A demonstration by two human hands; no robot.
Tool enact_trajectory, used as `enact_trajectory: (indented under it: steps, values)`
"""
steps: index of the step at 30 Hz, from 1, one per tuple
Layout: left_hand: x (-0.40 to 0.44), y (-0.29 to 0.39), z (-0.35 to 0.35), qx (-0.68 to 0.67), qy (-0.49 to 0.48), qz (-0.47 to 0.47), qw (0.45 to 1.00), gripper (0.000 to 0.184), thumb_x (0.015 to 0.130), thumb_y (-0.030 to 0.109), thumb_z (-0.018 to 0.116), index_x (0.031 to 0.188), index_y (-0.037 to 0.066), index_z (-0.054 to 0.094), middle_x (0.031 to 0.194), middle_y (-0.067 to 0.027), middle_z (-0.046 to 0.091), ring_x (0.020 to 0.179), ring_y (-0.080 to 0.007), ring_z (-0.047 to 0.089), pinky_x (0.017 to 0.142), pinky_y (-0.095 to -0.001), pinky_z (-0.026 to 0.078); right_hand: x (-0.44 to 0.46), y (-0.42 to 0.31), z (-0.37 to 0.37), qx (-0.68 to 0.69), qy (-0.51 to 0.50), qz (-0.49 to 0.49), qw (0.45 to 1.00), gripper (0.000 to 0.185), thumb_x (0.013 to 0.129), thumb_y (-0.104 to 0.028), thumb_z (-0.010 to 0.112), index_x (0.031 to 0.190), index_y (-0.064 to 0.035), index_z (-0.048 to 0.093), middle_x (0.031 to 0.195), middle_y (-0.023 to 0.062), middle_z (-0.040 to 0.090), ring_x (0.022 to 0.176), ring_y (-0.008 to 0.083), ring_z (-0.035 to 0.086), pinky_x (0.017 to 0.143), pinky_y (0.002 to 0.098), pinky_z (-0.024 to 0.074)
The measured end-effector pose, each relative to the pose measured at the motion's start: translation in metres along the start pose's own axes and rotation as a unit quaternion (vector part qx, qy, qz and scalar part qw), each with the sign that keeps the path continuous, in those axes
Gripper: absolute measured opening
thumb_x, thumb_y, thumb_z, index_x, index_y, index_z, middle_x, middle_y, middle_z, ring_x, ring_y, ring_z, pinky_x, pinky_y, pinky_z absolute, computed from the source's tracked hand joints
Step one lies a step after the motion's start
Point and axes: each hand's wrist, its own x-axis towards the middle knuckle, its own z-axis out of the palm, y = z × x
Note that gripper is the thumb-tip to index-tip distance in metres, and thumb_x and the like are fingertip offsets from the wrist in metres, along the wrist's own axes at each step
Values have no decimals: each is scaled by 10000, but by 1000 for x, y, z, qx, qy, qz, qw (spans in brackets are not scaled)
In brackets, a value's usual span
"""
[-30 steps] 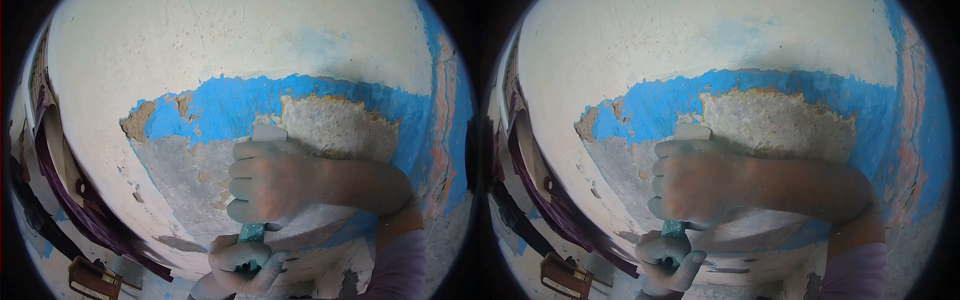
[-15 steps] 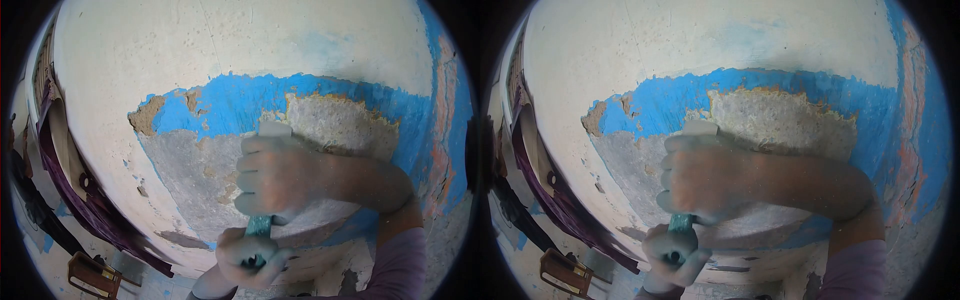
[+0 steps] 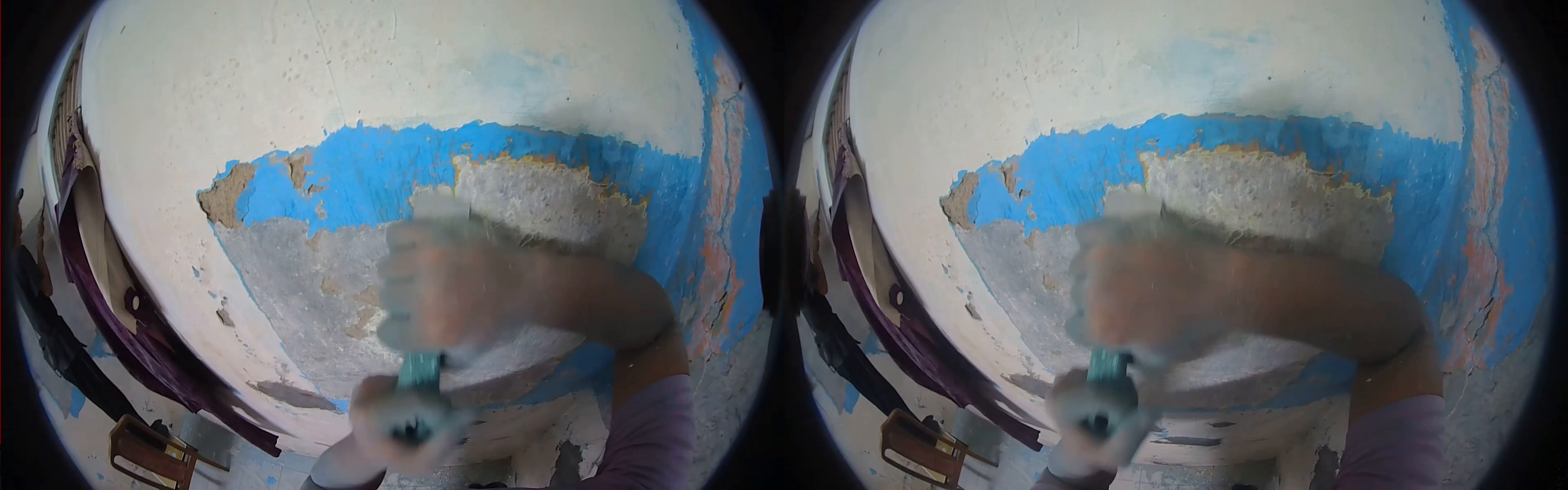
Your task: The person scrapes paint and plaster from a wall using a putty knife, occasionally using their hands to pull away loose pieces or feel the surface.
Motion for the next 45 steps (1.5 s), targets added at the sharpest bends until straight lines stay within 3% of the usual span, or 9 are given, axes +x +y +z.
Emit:
enact_trajectory:
  steps: [3,6,9,12,16,18,21,24,45]
  values:
    - [-1,0,-2,-38,-34,89,995,330,735,29,733,509,97,502,439,-21,505,375,-88,489,380,-229,366,1,-5,-7,31,-29,32,999,84,604,-217,639,598,-155,582,571,18,586,636,178,598,687,312,421]
    - [-4,-11,3,-11,1,-24,1000,346,723,105,757,531,102,468,465,5,489,434,-94,475,476,-251,389,-3,6,3,-33,-4,2,999,228,537,-316,604,557,-143,458,547,-28,443,573,155,493,580,327,371]
    - [-1,3,-1,-33,-30,30,999,338,730,96,742,530,106,469,459,10,482,422,-87,461,448,-233,358,1,-4,2,41,33,-6,999,244,529,-326,606,556,-144,446,546,-28,424,565,158,482,576,330,369]
    - [4,-10,1,-31,-6,-9,999,308,715,60,740,535,102,494,453,10,481,401,-98,441,415,-246,316,1,8,-13,-39,-82,15,996,115,652,-223,641,599,-146,573,567,3,576,645,174,591,694,305,418]
    - [6,8,-1,-45,-28,42,998,313,718,23,741,525,95,505,451,-2,498,389,-85,454,392,-232,315,1,2,-14,3,-41,33,999,126,649,-241,646,602,-150,572,574,-2,565,661,167,591,709,312,418]
    - [4,10,-2,-52,-38,63,996,320,714,21,732,534,97,479,453,-7,478,403,-85,425,414,-232,299,0,5,-5,55,24,10,998,279,470,-327,614,550,-152,413,556,-22,373,556,164,454,548,320,340]
    - [1,-3,4,-31,-12,39,999,334,683,14,750,531,106,467,453,-7,478,400,-88,430,412,-225,300,0,9,1,20,67,-17,997,278,438,-319,593,546,-149,401,557,-16,366,554,172,450,541,321,335]
    - [4,13,3,3,-23,70,997,338,687,-10,730,529,105,455,451,1,475,397,-81,432,411,-217,304,1,-2,-16,21,-14,13,1000,177,523,-287,639,587,-149,548,560,6,536,642,192,574,658,346,405]
    - [8,4,7,8,28,108,994,357,746,12,721,507,101,472,434,5,427,385,-77,412,370,-238,294,2,2,-20,-12,-20,33,999,230,434,-290,679,597,-156,588,553,18,551,653,200,597,693,345,429]
